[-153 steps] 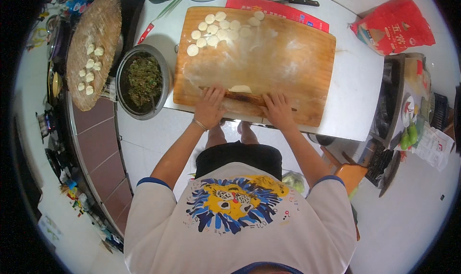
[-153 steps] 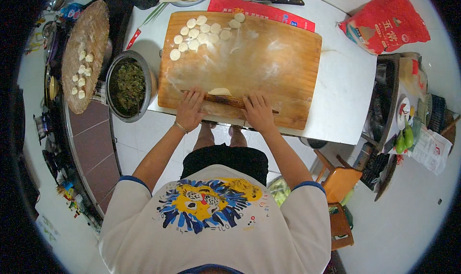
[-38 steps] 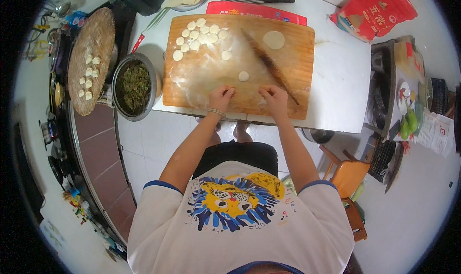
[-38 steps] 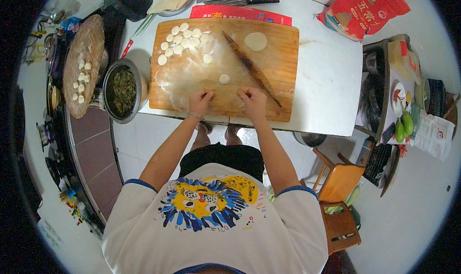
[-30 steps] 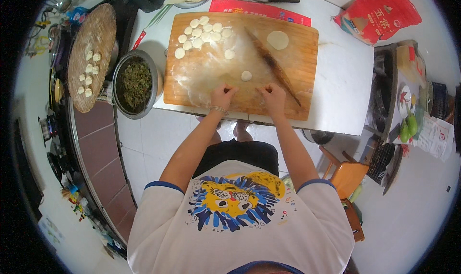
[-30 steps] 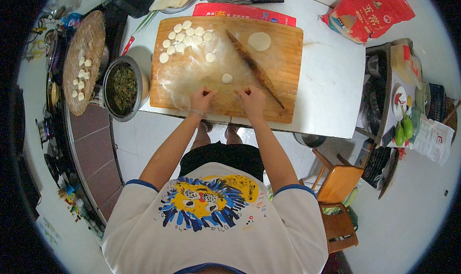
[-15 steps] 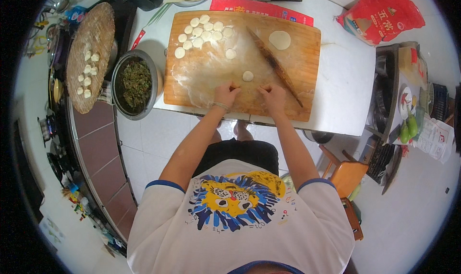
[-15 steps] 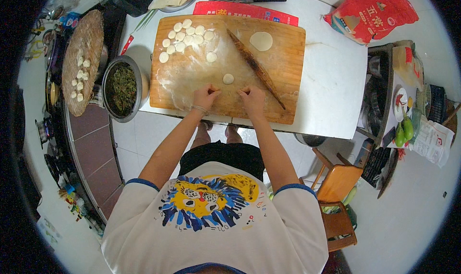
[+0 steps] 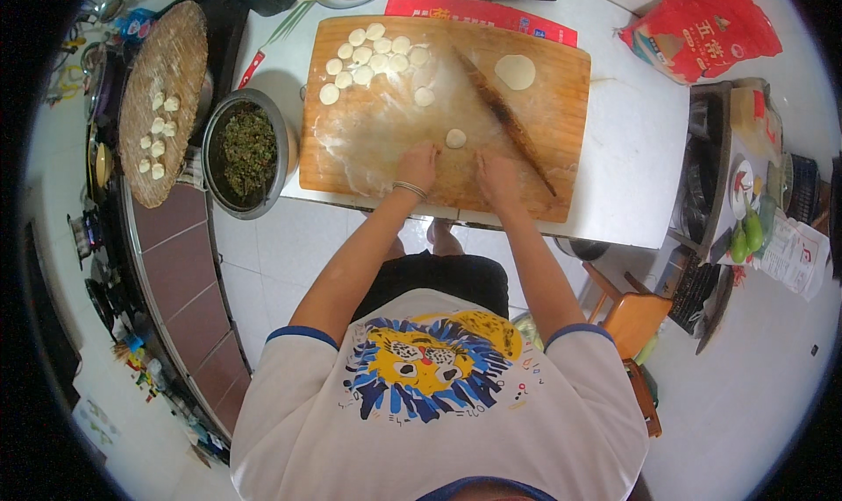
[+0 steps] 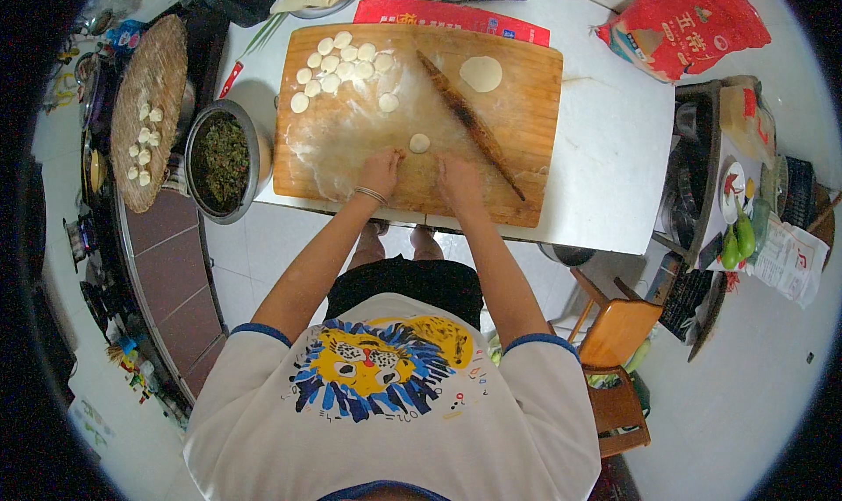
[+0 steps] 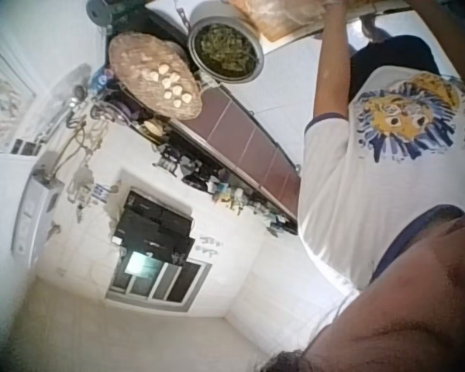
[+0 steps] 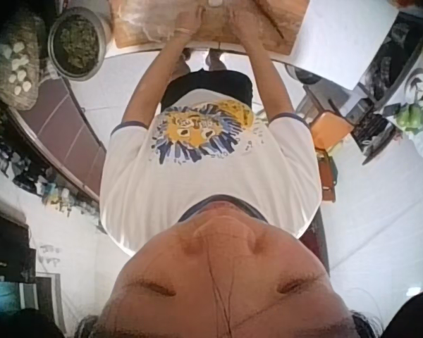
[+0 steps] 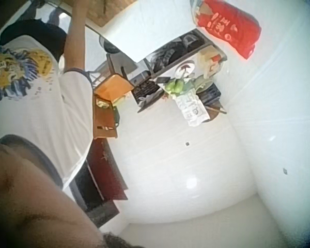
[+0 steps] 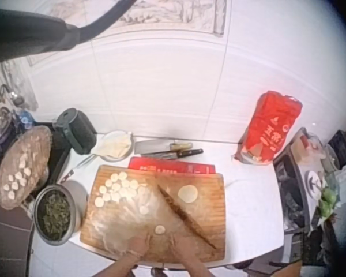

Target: The person fills small dough circles with a green mixture from a pot, folds them into dumplings, and places them on a woven tray. They also roll out additional dough circles using a rolling pin on a floured wooden board.

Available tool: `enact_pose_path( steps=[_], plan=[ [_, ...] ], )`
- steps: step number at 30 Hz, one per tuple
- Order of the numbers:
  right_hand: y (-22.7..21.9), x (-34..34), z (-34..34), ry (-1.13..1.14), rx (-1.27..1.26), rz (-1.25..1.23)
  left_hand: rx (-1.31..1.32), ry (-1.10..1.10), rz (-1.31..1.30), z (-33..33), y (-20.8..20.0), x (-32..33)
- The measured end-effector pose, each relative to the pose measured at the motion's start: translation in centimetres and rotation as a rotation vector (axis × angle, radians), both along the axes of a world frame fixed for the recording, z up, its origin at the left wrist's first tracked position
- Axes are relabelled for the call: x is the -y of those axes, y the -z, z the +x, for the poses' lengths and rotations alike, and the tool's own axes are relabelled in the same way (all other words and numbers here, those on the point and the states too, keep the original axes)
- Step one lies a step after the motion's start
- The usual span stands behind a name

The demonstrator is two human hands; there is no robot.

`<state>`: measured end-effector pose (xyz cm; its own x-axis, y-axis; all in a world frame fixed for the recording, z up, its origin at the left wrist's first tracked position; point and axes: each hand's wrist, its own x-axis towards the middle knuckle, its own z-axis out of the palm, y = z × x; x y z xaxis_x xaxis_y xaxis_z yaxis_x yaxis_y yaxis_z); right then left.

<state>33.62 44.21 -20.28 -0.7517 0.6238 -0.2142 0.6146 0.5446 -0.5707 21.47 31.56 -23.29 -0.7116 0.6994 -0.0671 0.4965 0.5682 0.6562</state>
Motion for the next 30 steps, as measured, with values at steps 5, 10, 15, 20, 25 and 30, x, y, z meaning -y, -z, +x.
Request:
enact_pose_path(
  steps=[5,10,15,20,25,30],
  plan=[
    [1.0,0.1,0.3,-0.019,-0.017,-0.001,0.127,-0.014,0.099,-0.2,-0.9,0.3],
    [-0.3,-0.2,0.0,0.074,-0.104,-0.117,0.164,-0.014,-0.015,-0.8,-2.5,-0.1],
    [-0.5,-0.4,-0.3,0.108,-0.113,-0.133,0.088,-0.005,-0.101,-1.3,-2.4,-0.4],
    [0.5,-0.3,-0.2,0.023,-0.238,0.004,0.006,0.026,0.047,-1.4,-1.3,-0.9],
    [0.4,-0.4,-0.8,0.072,-0.325,-0.116,-0.011,0.051,0.322,-1.1,-1.6,-3.1],
    [-1.2,-0.8,-1.0,0.134,-0.24,-0.227,0.032,0.108,0.003,-1.5,-2.4,-3.0]
  ],
)
